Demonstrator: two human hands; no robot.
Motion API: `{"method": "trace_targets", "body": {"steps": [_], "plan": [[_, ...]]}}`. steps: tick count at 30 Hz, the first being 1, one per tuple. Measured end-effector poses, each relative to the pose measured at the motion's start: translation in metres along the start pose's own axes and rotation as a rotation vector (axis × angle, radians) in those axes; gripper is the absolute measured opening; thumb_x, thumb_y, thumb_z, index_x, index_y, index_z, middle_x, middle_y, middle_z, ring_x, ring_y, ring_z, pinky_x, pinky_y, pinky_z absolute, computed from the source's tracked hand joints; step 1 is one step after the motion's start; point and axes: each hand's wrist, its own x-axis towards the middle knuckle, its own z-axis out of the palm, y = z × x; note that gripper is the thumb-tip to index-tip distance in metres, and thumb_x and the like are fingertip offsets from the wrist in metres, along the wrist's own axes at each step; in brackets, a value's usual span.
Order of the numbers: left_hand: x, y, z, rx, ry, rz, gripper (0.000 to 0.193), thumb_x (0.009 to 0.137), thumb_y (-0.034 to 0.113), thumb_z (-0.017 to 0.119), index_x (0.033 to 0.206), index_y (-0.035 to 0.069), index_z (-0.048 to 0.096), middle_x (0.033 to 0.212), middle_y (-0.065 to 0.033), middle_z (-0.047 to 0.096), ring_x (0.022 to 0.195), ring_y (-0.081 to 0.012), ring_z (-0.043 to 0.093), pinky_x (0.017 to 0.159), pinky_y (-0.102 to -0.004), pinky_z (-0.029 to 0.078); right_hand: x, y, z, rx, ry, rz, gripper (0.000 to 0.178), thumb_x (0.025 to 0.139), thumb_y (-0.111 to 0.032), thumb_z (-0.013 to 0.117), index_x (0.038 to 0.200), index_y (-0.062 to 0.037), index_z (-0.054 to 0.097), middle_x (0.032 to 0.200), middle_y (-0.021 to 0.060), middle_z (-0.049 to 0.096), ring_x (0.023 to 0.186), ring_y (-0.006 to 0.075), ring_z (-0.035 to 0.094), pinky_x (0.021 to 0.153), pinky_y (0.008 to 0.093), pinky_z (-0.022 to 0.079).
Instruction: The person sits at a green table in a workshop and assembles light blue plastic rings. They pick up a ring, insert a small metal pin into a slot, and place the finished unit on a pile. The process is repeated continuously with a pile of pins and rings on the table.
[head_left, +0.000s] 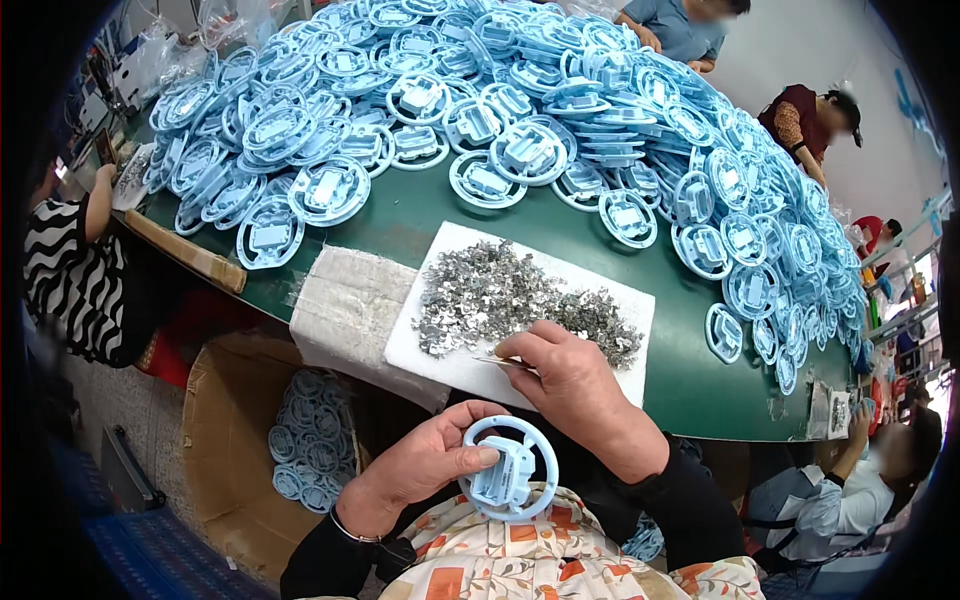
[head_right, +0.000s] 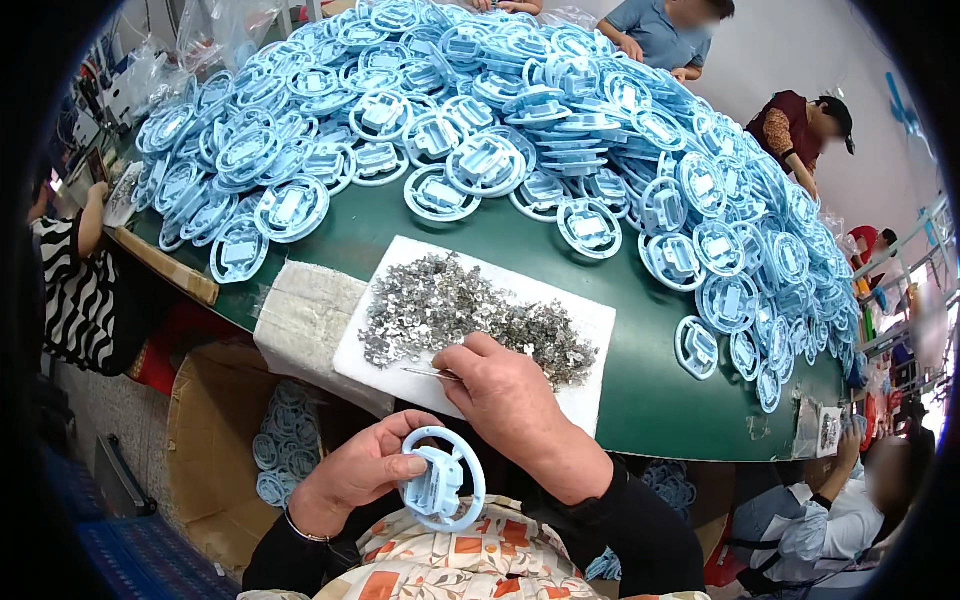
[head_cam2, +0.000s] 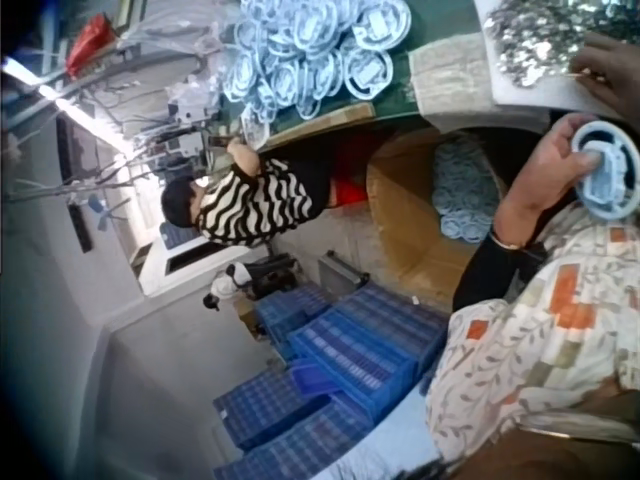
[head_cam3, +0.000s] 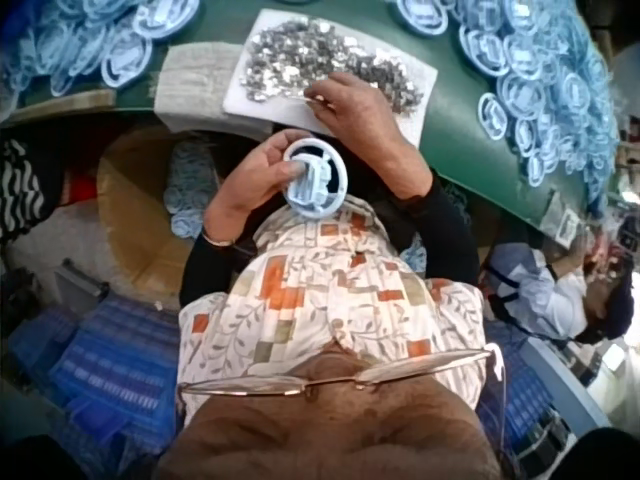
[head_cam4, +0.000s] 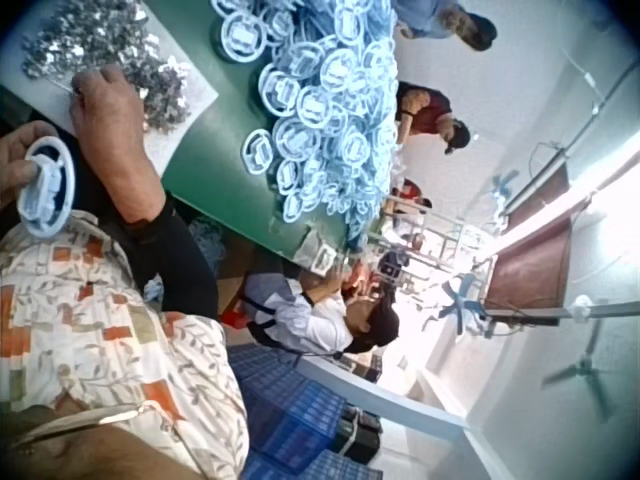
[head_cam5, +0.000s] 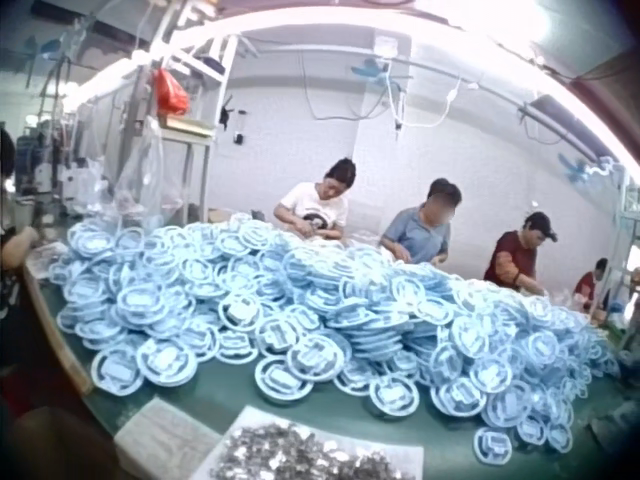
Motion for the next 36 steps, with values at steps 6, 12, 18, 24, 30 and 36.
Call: {"method": "trace_targets", "body": {"steps": [6, 12, 18, 24, 30, 36], "plan": [[-0.002, 0.005, -0.002, 0.095, 0.071, 0.005, 0.052, 0.097, 0.013, 0.069, 0.140, -0.003, 0.043, 0.118, -0.0073, 0.063, 0.106, -0.0085, 0.063, 0.091, -0.0251, 0.055, 0.020, -0.007, 0.009, -0.068, -0.011, -0.024, 0.013, 0.087, -0.015, 0.072, 0.097, -0.0076, 0.068, 0.089, 0.0105, 0.064, 0.079, 0.0346, 0.067, 0.066, 0.0450, 0.055], [-0.004, 0.010, 0.000, 0.166, 0.106, 0.001, 0.053, 0.094, 0.007, 0.067, 0.140, -0.004, 0.043, 0.122, -0.0102, 0.063, 0.110, -0.0137, 0.064, 0.097, -0.0299, 0.054, 0.029, -0.010, 0.023, -0.283, -0.016, -0.081, 0.012, 0.083, -0.012, 0.076, 0.093, -0.0077, 0.070, 0.086, 0.0096, 0.067, 0.071, 0.0306, 0.069, 0.061, 0.0394, 0.056], [0.001, 0.020, 0.009, 0.152, 0.176, 0.025, 0.049, 0.095, 0.010, 0.050, 0.141, -0.006, 0.044, 0.122, -0.0118, 0.063, 0.111, -0.0142, 0.064, 0.096, -0.0293, 0.054, 0.020, 0.002, 0.009, 0.006, 0.086, -0.029, 0.010, 0.084, -0.013, 0.074, 0.087, -0.0055, 0.068, 0.081, 0.0096, 0.066, 0.067, 0.0288, 0.067, 0.058, 0.0389, 0.054], [0.022, 0.017, 0.031, 0.509, 0.243, 0.221, 0.027, 0.109, 0.020, 0.045, 0.126, 0.002, 0.056, 0.099, 0.0006, 0.063, 0.086, -0.0025, 0.057, 0.076, -0.0195, 0.048, -0.014, 0.003, -0.039, 0.271, -0.089, 0.130, 0.010, 0.083, -0.007, 0.074, 0.088, -0.0014, 0.068, 0.078, 0.0093, 0.065, 0.062, 0.0201, 0.063, 0.056, 0.0321, 0.049], [0.045, 0.024, 0.055, 0.959, 0.151, 0.171, 0.022, 0.107, 0.024, 0.055, 0.110, 0.003, 0.061, 0.091, 0.0035, 0.059, 0.082, -0.0012, 0.049, 0.071, -0.0203, 0.044, -0.039, 0.013, -0.059, 0.192, -0.113, 0.018, 0.011, 0.083, -0.009, 0.075, 0.086, -0.0027, 0.067, 0.077, 0.0094, 0.064, 0.062, 0.0201, 0.063, 0.055, 0.0327, 0.049], [0.063, 0.009, 0.065, 0.920, 0.133, 0.358, 0.022, 0.105, 0.021, 0.054, 0.111, 0.001, 0.061, 0.083, -0.0024, 0.065, 0.077, -0.0074, 0.057, 0.068, -0.0258, 0.047, -0.067, 0.032, -0.051, 0.887, -0.040, 0.469, 0.013, 0.092, -0.012, 0.072, 0.094, 0.0007, 0.068, 0.079, -0.0053, 0.058, 0.071, 0.0023, 0.049, 0.061, 0.0205, 0.041]]}}
